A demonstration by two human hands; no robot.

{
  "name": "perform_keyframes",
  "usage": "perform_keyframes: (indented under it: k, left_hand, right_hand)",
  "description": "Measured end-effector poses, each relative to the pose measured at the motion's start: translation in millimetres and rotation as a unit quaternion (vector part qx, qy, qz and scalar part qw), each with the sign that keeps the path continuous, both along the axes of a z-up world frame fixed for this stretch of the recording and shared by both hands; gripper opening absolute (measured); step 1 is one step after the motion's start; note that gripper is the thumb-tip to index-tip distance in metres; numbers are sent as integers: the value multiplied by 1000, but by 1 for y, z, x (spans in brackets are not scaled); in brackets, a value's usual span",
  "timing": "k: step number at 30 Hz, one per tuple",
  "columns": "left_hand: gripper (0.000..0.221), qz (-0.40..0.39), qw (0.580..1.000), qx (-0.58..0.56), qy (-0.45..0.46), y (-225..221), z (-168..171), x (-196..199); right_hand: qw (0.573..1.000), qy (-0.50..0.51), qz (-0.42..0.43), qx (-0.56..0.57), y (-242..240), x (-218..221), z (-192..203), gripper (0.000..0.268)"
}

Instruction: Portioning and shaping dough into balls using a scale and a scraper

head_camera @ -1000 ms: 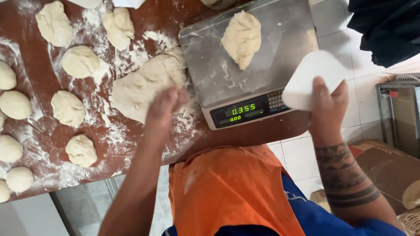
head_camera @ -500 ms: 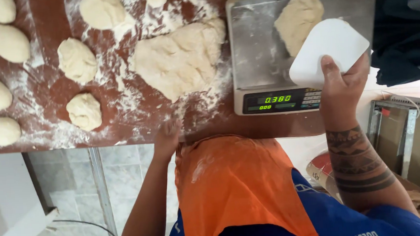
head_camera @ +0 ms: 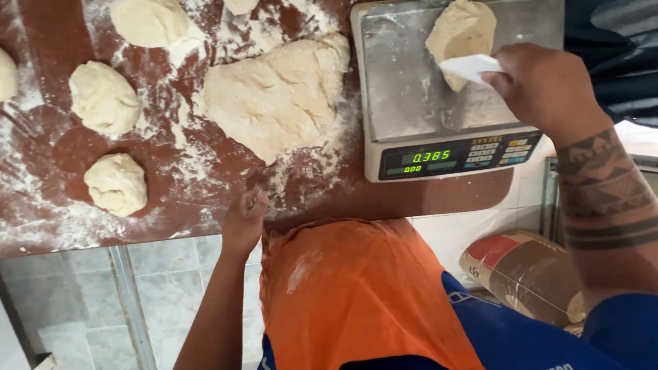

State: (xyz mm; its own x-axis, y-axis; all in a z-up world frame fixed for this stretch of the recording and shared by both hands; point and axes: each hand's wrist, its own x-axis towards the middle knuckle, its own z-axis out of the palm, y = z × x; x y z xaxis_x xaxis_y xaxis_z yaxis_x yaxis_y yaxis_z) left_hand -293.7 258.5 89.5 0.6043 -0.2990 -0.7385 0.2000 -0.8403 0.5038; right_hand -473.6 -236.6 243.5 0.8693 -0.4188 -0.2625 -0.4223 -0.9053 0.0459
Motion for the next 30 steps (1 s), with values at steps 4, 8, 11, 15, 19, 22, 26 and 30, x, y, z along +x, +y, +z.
perform_keyframes:
  k: [4,8,11,15,19,22,26,30]
  left_hand:
    - [57,24,1000,-4,17,-13,26,-4]
    - [61,51,999,-15,-1,-9,13,-18]
    - [50,142,988,-30,45,-38,32,-29]
    - [39,361,884,-277,106,-84,15,-49]
    - [56,363,836,-343,229,-148,68,-36]
    - [44,302,887,-314,156,-164,94,-40]
    - [22,228,944,-239,7,-149,107,-39]
    - [29,301,920,-251,11,-128,110,-2]
  right_hand:
    - [995,88,47,-6,1,19,1,33]
    - [998,38,53,20,0,22,-46,26]
    - [994,20,40,101,-6,38,-50,32]
    - [954,-86,-31,286,56,56,-42,41]
    - [887,-123,-153,418,123,69,-46,53]
    - [873,-147,-170,432,159,68,-47,48]
    - [863,-178,-246,405,144,39,-57,49]
    - [887,-168,-291,316,96,-7,-42,52]
